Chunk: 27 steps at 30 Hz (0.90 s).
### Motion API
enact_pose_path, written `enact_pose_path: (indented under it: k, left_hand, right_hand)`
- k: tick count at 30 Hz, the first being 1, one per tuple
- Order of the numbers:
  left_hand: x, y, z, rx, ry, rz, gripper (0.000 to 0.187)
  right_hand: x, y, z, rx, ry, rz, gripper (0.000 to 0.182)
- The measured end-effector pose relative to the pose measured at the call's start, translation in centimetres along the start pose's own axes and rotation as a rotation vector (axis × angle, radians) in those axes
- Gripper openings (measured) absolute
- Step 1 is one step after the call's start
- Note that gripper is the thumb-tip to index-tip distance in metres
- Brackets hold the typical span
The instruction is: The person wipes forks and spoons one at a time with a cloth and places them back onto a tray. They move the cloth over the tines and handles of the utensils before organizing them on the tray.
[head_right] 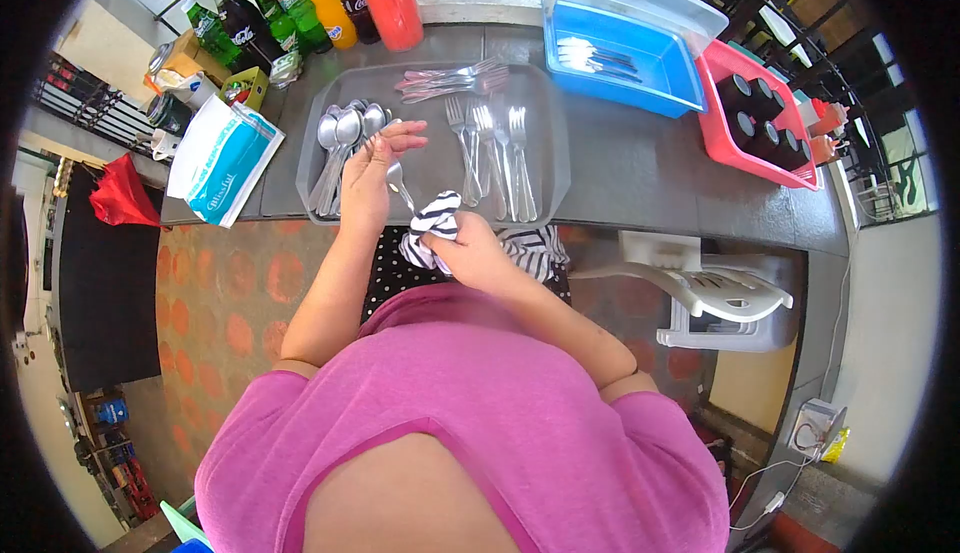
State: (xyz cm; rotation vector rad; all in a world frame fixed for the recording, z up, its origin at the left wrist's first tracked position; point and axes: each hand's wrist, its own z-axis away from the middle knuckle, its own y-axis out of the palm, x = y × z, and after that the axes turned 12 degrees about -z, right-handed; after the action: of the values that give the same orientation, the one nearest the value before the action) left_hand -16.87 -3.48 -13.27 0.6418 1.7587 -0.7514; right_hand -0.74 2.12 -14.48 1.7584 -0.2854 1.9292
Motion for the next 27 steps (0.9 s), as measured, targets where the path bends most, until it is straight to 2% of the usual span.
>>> enact_pose_path:
  k: [2,5,6,9,11,12,13,14,15,16,18,19,21,22,23,25,27]
  left_hand:
    - [0.4,-0.3,-0.4,0.001,0.09,0.01,0.044]
    - [0.0,-0.5,-0.7,-0.025,0.075,0.015,0.046]
    - [0.3,-0.7,-0.9,-0.024,0.075,0.016,0.046]
    - [0.9,-1.3,-1.4,-0.046,0.04,0.027,0.048]
    - [0.3,-1.3,-1.4,0.016,-0.006,0.068,0.048]
    - [0.1,-0.7,-1.2,0.015,-0.003,0.066,0.048]
    - [-0.1,0.3,-0.8,-0.063,-0.032,0.081,0.049]
    - [0.0,0.9,-0.4,-0.14,-0.058,0.096,0.053]
    - [1.7,1.4,0.3,-0.08,-0.114,0.093,0.062]
    - [2.0,2.2,1.4,-0.006,-0.178,0.129,0.06]
    - [3.1,4.1,3.0,0.005,-0.226,0.175,0.035]
    - [2.5,4.4,3.7,0.029,-0.218,0.097,0.025]
    - [2.9,5.1,3.7,0.002,-0.085,-0.014,0.022]
    - [2.9,5.1,3.6,0.005,-0.089,-0.01,0.022]
    - [2.8,5.0,3.4,0.018,-0.07,-0.054,0.021]
    - [2.2,4.4,2.1,0.027,-0.05,-0.099,0.021]
    - [1.3,3.2,-0.4,-0.005,-0.236,0.175,0.021]
  right_hand:
    - [-0.7,-0.1,0.0,-0.012,0.01,0.002,0.018]
    - [0.3,0.1,0.9,-0.035,0.069,-0.006,0.016]
    - [1.8,0.4,1.3,-0.044,0.147,0.119,0.015]
    - [0.7,0.1,1.4,-0.025,0.223,0.067,0.014]
    - [0.0,-0.1,1.2,-0.041,0.209,0.065,0.014]
    - [-1.2,-0.4,1.0,-0.082,0.131,0.008,0.014]
    - [-1.1,-0.3,0.8,-0.123,0.05,-0.047,0.014]
    - [-0.5,-0.1,0.9,-0.216,0.094,-0.089,0.015]
    - [-0.7,-0.3,0.8,-0.217,0.086,-0.087,0.015]
    - [-1.0,-0.7,0.5,-0.254,0.075,-0.105,0.014]
    - [0.1,-0.4,0.5,-0.336,0.085,-0.156,0.013]
    - [0.4,-0.5,0.5,-0.345,0.082,-0.156,0.013]
    - [0.4,-0.8,0.7,-0.274,0.094,-0.021,0.013]
    - [-0.8,-1.0,0.5,-0.262,0.036,-0.076,0.014]
    - [-1.1,-1.3,0.4,-0.263,0.041,-0.073,0.014]
    - [-1.1,-2.0,0.0,-0.136,0.105,0.003,0.014]
    - [-2.0,-2.1,0.1,-0.09,0.145,0.091,0.013]
